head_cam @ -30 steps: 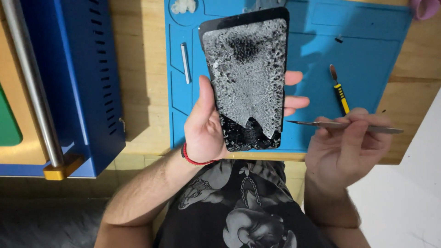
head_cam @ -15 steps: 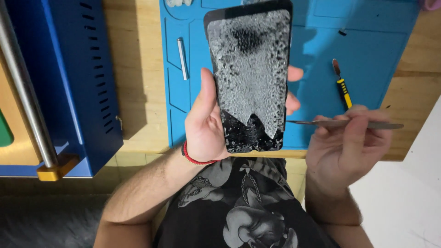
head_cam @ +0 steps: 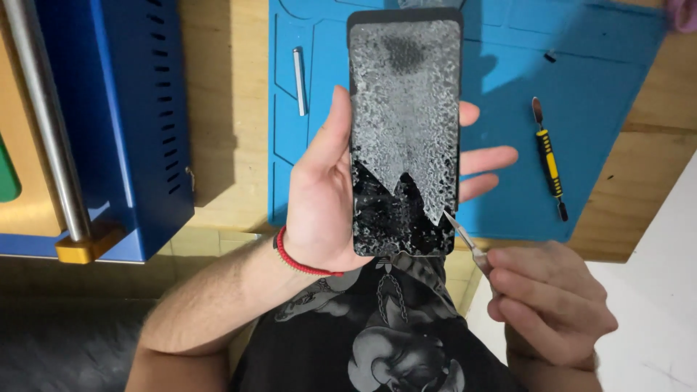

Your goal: Removing broken glass fragments and adhesive from a smartphone screen using a metal pick and tweezers.

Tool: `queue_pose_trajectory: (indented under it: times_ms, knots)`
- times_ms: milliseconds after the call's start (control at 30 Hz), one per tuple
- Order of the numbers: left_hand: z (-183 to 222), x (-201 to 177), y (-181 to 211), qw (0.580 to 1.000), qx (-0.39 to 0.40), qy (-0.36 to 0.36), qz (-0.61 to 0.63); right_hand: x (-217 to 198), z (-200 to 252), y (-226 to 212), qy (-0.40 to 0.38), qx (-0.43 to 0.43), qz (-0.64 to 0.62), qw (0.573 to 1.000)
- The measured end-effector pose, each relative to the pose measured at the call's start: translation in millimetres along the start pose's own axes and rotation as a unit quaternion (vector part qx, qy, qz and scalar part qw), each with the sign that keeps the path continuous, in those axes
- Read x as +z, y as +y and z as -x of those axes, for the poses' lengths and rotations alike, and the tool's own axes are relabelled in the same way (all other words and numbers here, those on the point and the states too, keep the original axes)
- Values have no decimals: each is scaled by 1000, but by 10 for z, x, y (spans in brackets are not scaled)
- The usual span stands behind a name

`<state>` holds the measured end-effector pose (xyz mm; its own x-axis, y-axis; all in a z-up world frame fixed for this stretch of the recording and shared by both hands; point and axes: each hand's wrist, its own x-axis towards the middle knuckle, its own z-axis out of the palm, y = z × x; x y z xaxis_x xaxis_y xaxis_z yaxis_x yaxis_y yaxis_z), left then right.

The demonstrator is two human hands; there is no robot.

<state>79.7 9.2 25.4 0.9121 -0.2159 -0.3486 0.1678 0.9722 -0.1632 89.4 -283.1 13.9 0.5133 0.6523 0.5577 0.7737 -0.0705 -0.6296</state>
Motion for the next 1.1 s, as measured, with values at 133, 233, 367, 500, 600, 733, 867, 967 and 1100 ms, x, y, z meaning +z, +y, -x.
queue_pose_trajectory:
  times_ms: [133,233,367,500,600,733,867,967,1100]
  knots:
    - [-58,432,74,997,-40,66,-2,-66,97,-41,-34,130,-21,991]
    - [-34,382,77,985,-63,159,-30,-35,74,-48,-48,122,-10,991]
    - [50,20,-51,999,29,15,-43,9,5,-29,-48,109,-2,993]
    - [31,76,-26,991,57,48,-107,63,-55,241,-23,-165,6,986]
    - [40,84,-17,971,138,89,-172,18,-19,78,-48,105,8,993]
    - [182,-77,52,844,143,-12,-517,8,3,141,-49,70,2,996]
    - [219,-145,87,797,121,21,-591,39,-88,207,-53,16,13,998]
    - [191,-124,50,852,88,35,-515,47,-225,265,-87,-66,42,993]
    - [231,-193,96,799,118,-9,-589,28,-85,274,-75,-21,20,997]
